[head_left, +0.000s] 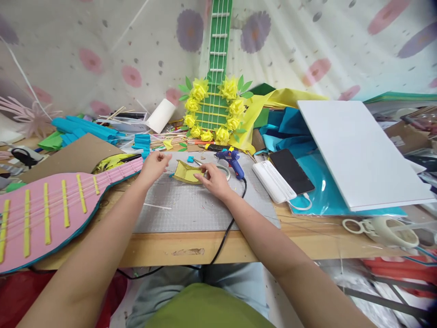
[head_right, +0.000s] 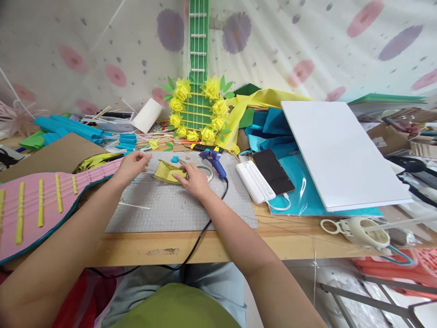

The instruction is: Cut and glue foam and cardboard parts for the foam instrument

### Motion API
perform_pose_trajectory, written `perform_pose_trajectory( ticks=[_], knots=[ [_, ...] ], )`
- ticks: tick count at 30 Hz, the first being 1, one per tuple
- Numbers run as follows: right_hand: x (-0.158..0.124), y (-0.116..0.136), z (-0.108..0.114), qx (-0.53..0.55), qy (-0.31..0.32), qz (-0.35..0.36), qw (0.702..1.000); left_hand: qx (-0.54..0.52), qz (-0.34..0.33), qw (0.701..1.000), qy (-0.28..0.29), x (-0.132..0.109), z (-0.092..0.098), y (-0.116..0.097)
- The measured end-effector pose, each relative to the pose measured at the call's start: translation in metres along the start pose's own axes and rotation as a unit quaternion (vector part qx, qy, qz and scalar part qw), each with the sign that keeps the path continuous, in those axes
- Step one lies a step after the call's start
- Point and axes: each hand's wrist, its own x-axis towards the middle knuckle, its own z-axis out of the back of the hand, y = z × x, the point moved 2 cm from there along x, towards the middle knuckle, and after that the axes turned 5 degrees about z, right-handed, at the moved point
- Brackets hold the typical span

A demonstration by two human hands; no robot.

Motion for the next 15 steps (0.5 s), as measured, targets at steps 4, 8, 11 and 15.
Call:
perform_pose_trajectory(
  ticks=[4,8,11,15],
  knots=[
    [0.001,-0.002,0.0,0.011,-0.048,-0.017,0.999,0.02,-0.028,0.999,0.013,0.003,0.006,-0.009],
    [0.001,-0.006,0.001,0.021,-0.072,-0.032,0.997,0.072,0.002,0.997,-0.018,0.001,0.02,-0.029],
    [0.001,-0.007,0.003,0.038,-0.079,-0.042,0.995,0.143,0.023,0.989,-0.037,-0.003,0.033,-0.041],
    [0.001,-0.008,0.003,0.05,-0.081,-0.05,0.994,0.216,0.02,0.975,-0.046,-0.007,0.049,-0.039]
  ],
)
